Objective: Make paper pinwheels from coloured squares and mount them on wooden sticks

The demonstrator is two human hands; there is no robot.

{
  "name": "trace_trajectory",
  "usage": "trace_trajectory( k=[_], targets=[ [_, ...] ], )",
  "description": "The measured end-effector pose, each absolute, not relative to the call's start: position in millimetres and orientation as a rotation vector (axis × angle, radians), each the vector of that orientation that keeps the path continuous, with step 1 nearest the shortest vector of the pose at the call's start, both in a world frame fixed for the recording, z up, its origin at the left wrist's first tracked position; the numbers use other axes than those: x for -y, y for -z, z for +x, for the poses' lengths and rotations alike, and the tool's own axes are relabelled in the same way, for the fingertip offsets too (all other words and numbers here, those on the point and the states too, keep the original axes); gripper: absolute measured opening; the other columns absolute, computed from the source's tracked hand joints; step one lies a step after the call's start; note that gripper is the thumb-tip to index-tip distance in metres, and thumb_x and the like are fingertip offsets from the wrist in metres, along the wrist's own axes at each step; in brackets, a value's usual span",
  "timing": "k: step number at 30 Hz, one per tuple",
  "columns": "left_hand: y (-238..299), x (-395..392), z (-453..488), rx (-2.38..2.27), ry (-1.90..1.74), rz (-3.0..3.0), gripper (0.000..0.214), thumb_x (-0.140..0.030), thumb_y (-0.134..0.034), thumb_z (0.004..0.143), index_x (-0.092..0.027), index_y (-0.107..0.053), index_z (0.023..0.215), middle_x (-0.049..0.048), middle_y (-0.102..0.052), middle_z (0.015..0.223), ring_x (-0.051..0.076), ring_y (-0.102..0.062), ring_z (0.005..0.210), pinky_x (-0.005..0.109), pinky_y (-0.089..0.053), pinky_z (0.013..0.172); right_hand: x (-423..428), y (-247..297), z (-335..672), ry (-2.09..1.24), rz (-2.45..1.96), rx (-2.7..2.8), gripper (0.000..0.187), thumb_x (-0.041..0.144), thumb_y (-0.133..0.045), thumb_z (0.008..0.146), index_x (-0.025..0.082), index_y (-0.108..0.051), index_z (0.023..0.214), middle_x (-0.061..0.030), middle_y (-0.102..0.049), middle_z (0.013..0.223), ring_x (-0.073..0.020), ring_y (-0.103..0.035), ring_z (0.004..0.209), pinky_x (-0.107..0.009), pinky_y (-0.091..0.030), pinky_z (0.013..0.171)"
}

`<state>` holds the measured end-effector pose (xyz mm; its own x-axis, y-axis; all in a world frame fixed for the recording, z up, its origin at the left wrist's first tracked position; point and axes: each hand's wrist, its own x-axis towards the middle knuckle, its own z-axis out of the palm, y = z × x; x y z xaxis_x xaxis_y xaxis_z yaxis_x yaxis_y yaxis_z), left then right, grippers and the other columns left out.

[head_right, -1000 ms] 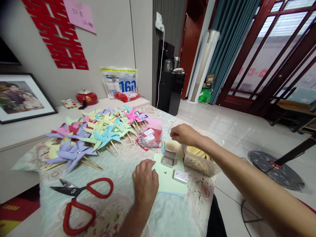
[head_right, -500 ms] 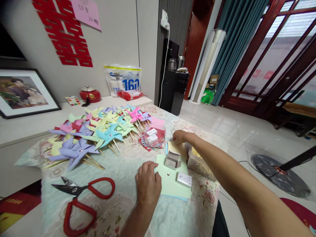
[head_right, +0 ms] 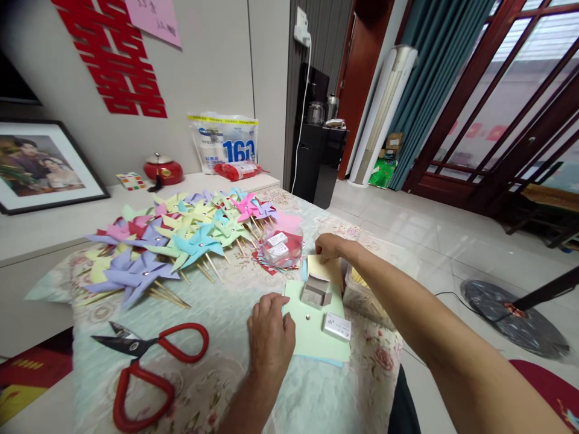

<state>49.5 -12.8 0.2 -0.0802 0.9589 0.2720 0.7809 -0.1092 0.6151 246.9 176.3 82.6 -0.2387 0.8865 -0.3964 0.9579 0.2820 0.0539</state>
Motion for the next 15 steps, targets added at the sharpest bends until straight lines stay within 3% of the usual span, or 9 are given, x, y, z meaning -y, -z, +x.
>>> trace_trajectory(
  k=[15],
  targets=[
    [1.1,12.5,49.2,-1.892,-0.986,1.918,0.031,-0.003,-0.057,0.08,-0.022,-0.065,0.104,0.0074,-0.063,0.115,0.026,-0.056,0.106,0.04,-0.038,0.085,-172.8,-91.0,243.6,0.196,1.722,-2.179,0.028,0.022,-0.079,0.07,0.019,-0.079,0.097,-0.0059,-0.078,0.094,-0.0212,-0.069,0.085,-0.022,-0.043,0.064]
  ],
)
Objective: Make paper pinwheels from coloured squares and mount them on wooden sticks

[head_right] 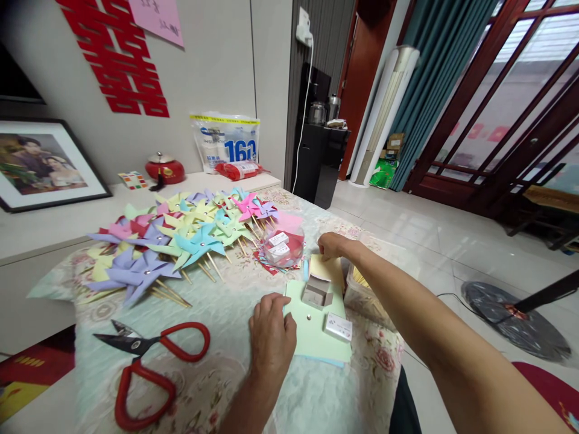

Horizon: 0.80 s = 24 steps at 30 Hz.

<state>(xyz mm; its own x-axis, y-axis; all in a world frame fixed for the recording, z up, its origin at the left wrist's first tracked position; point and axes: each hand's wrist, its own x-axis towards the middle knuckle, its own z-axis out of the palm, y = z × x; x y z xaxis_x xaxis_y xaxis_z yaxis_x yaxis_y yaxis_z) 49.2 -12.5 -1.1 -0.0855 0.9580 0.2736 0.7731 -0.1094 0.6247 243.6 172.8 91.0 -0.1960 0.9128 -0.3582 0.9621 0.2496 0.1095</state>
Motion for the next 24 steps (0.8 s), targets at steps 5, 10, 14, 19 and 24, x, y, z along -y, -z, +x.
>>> trace_trajectory(
  k=[5,10,14,19,24],
  targets=[
    [0.4,12.0,49.2,-1.871,-1.006,1.879,0.032,-0.002,-0.055,0.079,-0.021,-0.065,0.103,0.0076,-0.063,0.113,0.026,-0.056,0.107,0.04,-0.039,0.086,-170.7,-109.4,247.0,0.191,1.752,-2.228,0.028,0.022,-0.076,0.072,0.016,-0.078,0.1,-0.0076,-0.077,0.098,-0.0216,-0.068,0.087,-0.023,-0.043,0.065],
    [0.8,10.4,45.5,-1.839,-1.003,1.835,0.031,-0.003,-0.054,0.079,-0.021,-0.065,0.102,0.0084,-0.064,0.113,0.028,-0.057,0.108,0.041,-0.04,0.085,-167.5,-121.3,250.7,0.215,1.788,-2.27,0.026,0.019,-0.074,0.071,0.016,-0.079,0.096,-0.0062,-0.078,0.095,-0.0211,-0.068,0.084,-0.023,-0.044,0.066],
    [3.5,7.5,41.1,-1.783,-1.009,1.824,0.031,-0.004,-0.052,0.08,-0.02,-0.066,0.102,0.0096,-0.064,0.113,0.028,-0.058,0.108,0.042,-0.042,0.087,-162.1,-131.1,253.1,0.24,1.818,-2.349,0.022,0.018,-0.072,0.073,0.015,-0.078,0.094,-0.0061,-0.077,0.093,-0.0201,-0.068,0.083,-0.023,-0.044,0.066],
    [2.4,3.9,39.6,-1.76,-1.102,1.769,0.031,0.0,-0.052,0.077,-0.016,-0.066,0.099,0.0117,-0.064,0.108,0.03,-0.059,0.107,0.045,-0.046,0.091,-145.0,-157.7,254.2,0.25,1.864,-2.498,0.015,0.017,-0.064,0.077,0.017,-0.076,0.086,-0.003,-0.076,0.083,-0.0192,-0.067,0.079,-0.024,-0.044,0.066],
    [1.0,-1.4,35.1,-1.709,-1.235,1.67,0.03,0.004,-0.05,0.074,-0.012,-0.065,0.095,0.0124,-0.063,0.101,0.027,-0.061,0.101,0.044,-0.049,0.094,-110.1,-182.9,240.6,0.27,1.901,-2.665,0.012,0.018,-0.061,0.08,0.018,-0.072,0.084,-0.0017,-0.073,0.078,-0.0173,-0.065,0.073,-0.025,-0.044,0.065]
  ],
)
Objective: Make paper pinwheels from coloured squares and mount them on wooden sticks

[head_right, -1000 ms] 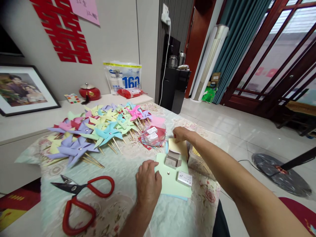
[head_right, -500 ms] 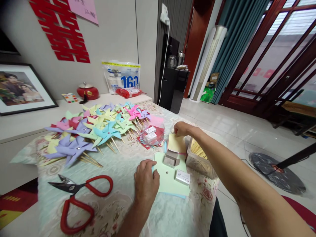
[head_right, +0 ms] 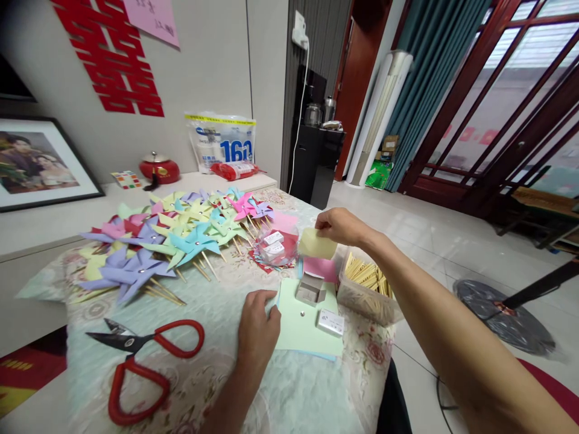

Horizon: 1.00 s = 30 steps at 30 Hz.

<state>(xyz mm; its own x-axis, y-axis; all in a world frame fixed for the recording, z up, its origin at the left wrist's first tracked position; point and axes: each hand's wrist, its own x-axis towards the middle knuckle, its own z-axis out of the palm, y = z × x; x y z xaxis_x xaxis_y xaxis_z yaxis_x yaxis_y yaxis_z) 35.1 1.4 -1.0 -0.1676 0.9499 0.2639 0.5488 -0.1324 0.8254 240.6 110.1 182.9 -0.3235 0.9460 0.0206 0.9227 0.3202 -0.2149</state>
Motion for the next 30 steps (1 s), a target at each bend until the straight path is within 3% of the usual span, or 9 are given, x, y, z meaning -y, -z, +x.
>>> trace_trajectory(
  k=[4,9,13,15,18,24,30],
  targets=[
    [1.5,-7.7,19.3,-1.705,-1.251,1.541,0.031,-0.001,-0.05,0.077,-0.012,-0.064,0.102,0.0128,-0.062,0.105,0.025,-0.064,0.096,0.041,-0.054,0.086,-74.7,-184.8,217.7,-0.37,-1.484,2.322,0.007,0.021,-0.064,0.082,0.018,-0.07,0.079,0.0003,-0.069,0.07,-0.0153,-0.06,0.065,-0.026,-0.042,0.061],
    [-1.5,3.5,-15.7,-1.735,-1.364,1.475,0.035,-0.005,-0.046,0.079,-0.015,-0.063,0.107,0.0099,-0.062,0.106,0.021,-0.066,0.089,0.038,-0.055,0.081,-26.3,-156.4,184.3,-0.502,-1.274,2.211,0.008,0.018,-0.065,0.087,0.018,-0.069,0.08,-0.0006,-0.069,0.074,-0.0157,-0.063,0.069,-0.026,-0.045,0.063],
    [-8.5,45.5,-46.9,-1.743,-1.483,1.611,0.039,-0.005,-0.041,0.079,-0.017,-0.062,0.109,0.0087,-0.064,0.108,0.022,-0.064,0.098,0.04,-0.053,0.087,20.3,-107.7,160.5,-0.431,-0.952,2.124,0.009,0.015,-0.06,0.092,0.019,-0.068,0.09,-0.0037,-0.071,0.087,-0.018,-0.065,0.083,-0.031,-0.05,0.075],
    [-10.7,73.2,-60.4,-1.755,-1.471,1.76,0.037,-0.007,-0.043,0.081,-0.019,-0.062,0.11,0.0095,-0.064,0.114,0.025,-0.06,0.111,0.044,-0.048,0.098,44.8,-79.2,150.7,-0.441,-0.77,2.137,0.014,0.009,-0.055,0.093,0.02,-0.065,0.094,-0.0056,-0.071,0.093,-0.0213,-0.064,0.096,-0.037,-0.051,0.085],
    [-6.7,111.7,-73.7,-1.716,-1.353,1.978,0.037,-0.011,-0.052,0.082,-0.02,-0.06,0.118,0.011,-0.06,0.122,0.027,-0.057,0.113,0.042,-0.051,0.093,75.1,-42.3,140.7,-0.453,-0.738,2.158,0.024,0.0,-0.05,0.09,0.02,-0.063,0.094,-0.0065,-0.07,0.098,-0.0242,-0.06,0.106,-0.043,-0.049,0.091],
    [11.9,146.2,-70.5,-1.764,-1.205,2.012,0.042,-0.006,-0.043,0.089,-0.019,-0.055,0.127,0.0132,-0.057,0.126,0.027,-0.056,0.117,0.046,-0.05,0.098,92.4,-10.7,137.6,-0.434,-0.811,2.169,0.027,-0.003,-0.049,0.088,0.019,-0.061,0.095,-0.0094,-0.066,0.104,-0.0258,-0.056,0.107,-0.046,-0.05,0.088],
    [7.9,150.9,-70.6,-1.847,-1.211,1.697,0.06,-0.004,-0.04,0.089,-0.021,-0.037,0.147,0.0146,-0.048,0.14,0.026,-0.051,0.128,0.047,-0.05,0.103,93.4,-6.2,138.7,-0.41,-0.781,2.239,0.029,-0.003,-0.051,0.086,0.018,-0.06,0.104,-0.0112,-0.066,0.105,-0.0271,-0.055,0.107,-0.047,-0.05,0.088]
  ],
)
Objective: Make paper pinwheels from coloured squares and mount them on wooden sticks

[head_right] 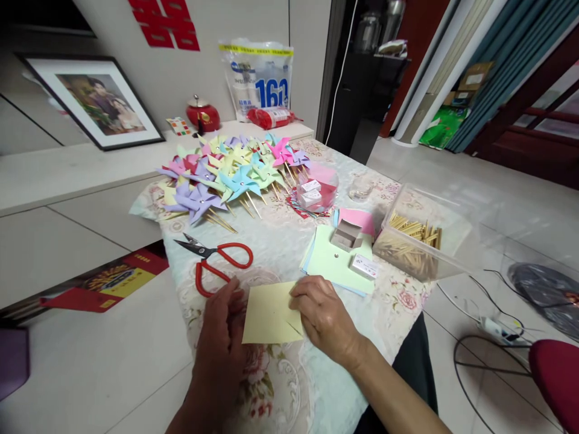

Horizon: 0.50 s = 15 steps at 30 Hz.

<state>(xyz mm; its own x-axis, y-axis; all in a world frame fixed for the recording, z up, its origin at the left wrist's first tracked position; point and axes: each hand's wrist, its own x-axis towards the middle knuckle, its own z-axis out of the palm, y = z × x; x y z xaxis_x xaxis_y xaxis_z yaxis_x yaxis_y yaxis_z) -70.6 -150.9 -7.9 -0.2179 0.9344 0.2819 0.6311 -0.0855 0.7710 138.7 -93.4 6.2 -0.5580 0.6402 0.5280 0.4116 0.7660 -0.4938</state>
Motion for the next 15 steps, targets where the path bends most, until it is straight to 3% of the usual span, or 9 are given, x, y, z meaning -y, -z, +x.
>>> trace_trajectory(
  k=[5,10,15],
  targets=[
    [9.3,170.1,-82.0,-1.74,-1.1,1.995,0.058,-0.001,-0.043,0.086,-0.025,-0.046,0.139,0.011,-0.047,0.142,0.025,-0.048,0.132,0.046,-0.048,0.107,97.7,-9.5,138.3,-0.385,-0.783,2.272,0.029,-0.001,-0.05,0.084,0.017,-0.058,0.105,-0.0111,-0.067,0.105,-0.0282,-0.056,0.108,-0.047,-0.048,0.089],
    [6.5,189.4,-73.3,-1.605,-1.018,2.195,0.066,-0.001,-0.049,0.079,-0.022,-0.043,0.141,0.0139,-0.05,0.139,0.03,-0.043,0.135,0.052,-0.045,0.108,98.6,-13.7,138.9,-0.357,-0.737,2.317,0.025,0.008,-0.055,0.081,0.018,-0.055,0.104,-0.0092,-0.068,0.103,-0.0295,-0.057,0.109,-0.047,-0.044,0.09],
    [2.8,200.2,-66.5,-1.534,-0.954,2.272,0.074,0.0,-0.048,0.068,-0.02,-0.044,0.14,0.015,-0.053,0.137,0.033,-0.042,0.136,0.054,-0.044,0.108,99.8,-11.9,141.1,-0.267,-0.762,2.362,0.029,0.005,-0.053,0.078,0.018,-0.056,0.104,-0.0077,-0.068,0.094,-0.0292,-0.059,0.103,-0.049,-0.04,0.091]
  ],
)
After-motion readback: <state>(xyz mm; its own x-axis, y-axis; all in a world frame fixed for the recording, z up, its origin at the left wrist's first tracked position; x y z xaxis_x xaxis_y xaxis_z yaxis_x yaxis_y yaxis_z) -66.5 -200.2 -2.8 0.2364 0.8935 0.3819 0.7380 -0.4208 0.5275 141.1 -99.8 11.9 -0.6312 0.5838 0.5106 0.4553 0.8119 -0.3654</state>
